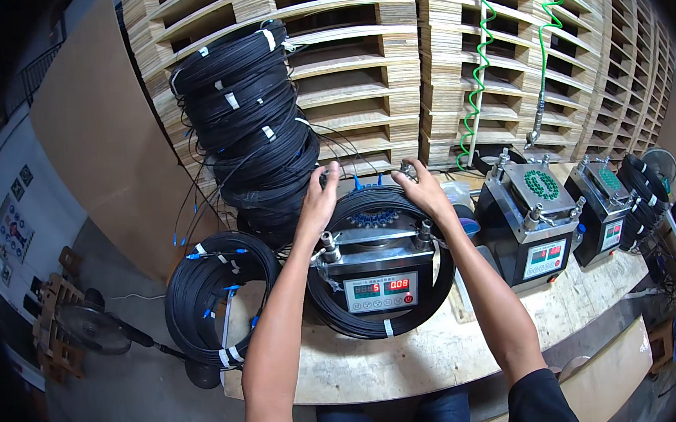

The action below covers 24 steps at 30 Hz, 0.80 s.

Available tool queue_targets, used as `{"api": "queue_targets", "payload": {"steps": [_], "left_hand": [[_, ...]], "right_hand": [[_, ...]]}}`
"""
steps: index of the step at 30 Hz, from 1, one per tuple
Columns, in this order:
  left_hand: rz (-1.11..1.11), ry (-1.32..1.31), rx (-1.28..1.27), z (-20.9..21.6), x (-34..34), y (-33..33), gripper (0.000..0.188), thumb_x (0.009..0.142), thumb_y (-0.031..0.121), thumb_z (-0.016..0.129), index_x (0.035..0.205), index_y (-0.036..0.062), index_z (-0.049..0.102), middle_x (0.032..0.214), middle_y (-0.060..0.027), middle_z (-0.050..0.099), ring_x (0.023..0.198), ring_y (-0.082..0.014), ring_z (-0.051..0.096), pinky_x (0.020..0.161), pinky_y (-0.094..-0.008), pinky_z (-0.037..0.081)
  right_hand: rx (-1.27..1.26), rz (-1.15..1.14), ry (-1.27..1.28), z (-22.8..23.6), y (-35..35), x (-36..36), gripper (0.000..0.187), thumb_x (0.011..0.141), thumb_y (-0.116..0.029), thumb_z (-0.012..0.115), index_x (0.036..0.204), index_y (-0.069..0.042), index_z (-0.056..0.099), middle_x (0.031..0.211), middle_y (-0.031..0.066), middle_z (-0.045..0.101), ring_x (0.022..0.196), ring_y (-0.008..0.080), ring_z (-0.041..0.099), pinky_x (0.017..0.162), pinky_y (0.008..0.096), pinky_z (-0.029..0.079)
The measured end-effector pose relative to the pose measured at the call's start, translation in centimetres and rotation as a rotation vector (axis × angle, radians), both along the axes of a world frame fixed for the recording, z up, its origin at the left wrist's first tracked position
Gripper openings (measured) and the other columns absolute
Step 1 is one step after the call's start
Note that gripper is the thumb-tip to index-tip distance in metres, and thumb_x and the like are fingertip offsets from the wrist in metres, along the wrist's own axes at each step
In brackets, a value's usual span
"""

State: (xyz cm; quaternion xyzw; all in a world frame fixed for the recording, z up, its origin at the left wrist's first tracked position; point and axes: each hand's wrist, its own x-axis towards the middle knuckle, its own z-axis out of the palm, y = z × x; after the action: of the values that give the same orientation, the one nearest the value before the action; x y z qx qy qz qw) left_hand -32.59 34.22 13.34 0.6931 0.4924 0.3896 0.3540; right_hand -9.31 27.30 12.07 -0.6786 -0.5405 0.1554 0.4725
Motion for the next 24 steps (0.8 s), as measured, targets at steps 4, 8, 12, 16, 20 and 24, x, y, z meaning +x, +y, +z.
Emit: {"api": "queue_targets", "payload": {"steps": [4,8,12,16,20,24], "left_hand": [[-0.031,-0.099,-0.004,-1.4,-0.9,1.6,0.091,0.095,0.077,0.033,0.146,0.0023,0.044,0.141,-0.0294,0.052,0.135,-0.0422,0.047,0.112,-0.0451,0.035],[0.015,-0.113,-0.070,-1.1,-0.3,1.2,0.091,0.095,0.077,0.031,0.145,0.0016,0.044,0.137,-0.0298,0.055,0.133,-0.0427,0.049,0.110,-0.0458,0.037],[0.066,-0.094,-0.070,-1.4,-0.5,1.3,0.091,0.095,0.076,0.031,0.145,0.0012,0.043,0.137,-0.0304,0.055,0.133,-0.0434,0.049,0.111,-0.0458,0.036],[0.044,-0.064,-0.038,-1.7,-0.5,1.8,0.092,0.094,0.077,0.033,0.147,0.0017,0.042,0.138,-0.0310,0.053,0.133,-0.0437,0.048,0.111,-0.0459,0.036],[-0.036,-0.119,-0.048,-1.6,-0.4,1.7,0.094,0.093,0.078,0.033,0.149,0.0022,0.039,0.139,-0.0301,0.052,0.135,-0.0417,0.046,0.113,-0.0451,0.034],[-0.048,-0.103,-0.096,-1.3,-0.4,1.7,0.096,0.093,0.080,0.031,0.149,0.0027,0.038,0.139,-0.0287,0.052,0.136,-0.0401,0.045,0.113,-0.0449,0.033]], "right_hand": [[0.008,0.046,0.082,0.8,0.1,-1.1,0.069,0.096,-0.058,0.050,0.135,-0.001,0.056,0.129,0.0300,0.061,0.124,0.0428,0.058,0.105,0.0423,0.044],[0.164,-0.030,0.091,-0.6,0.5,0.3,0.058,0.108,-0.046,0.035,0.129,0.005,0.056,0.118,0.0253,0.066,0.116,0.0324,0.061,0.101,0.0364,0.043],[0.100,-0.045,0.125,-1.2,1.0,0.7,0.060,0.108,-0.046,0.035,0.128,0.006,0.055,0.115,0.0243,0.065,0.111,0.0317,0.061,0.100,0.0372,0.043],[0.224,-0.061,0.169,-1.4,1.6,0.9,0.060,0.108,-0.048,0.031,0.121,0.004,0.058,0.112,0.0340,0.062,0.109,0.0513,0.058,0.093,0.0511,0.045],[0.170,-0.113,0.164,-1.2,1.3,1.0,0.064,0.107,-0.053,0.029,0.120,0.002,0.060,0.114,0.0346,0.062,0.112,0.0516,0.057,0.094,0.0534,0.044],[0.000,-0.237,0.061,0.7,-0.3,0.3,0.070,0.105,-0.058,0.026,0.122,0.000,0.062,0.119,0.0335,0.062,0.116,0.0514,0.056,0.098,0.0542,0.042]]}}
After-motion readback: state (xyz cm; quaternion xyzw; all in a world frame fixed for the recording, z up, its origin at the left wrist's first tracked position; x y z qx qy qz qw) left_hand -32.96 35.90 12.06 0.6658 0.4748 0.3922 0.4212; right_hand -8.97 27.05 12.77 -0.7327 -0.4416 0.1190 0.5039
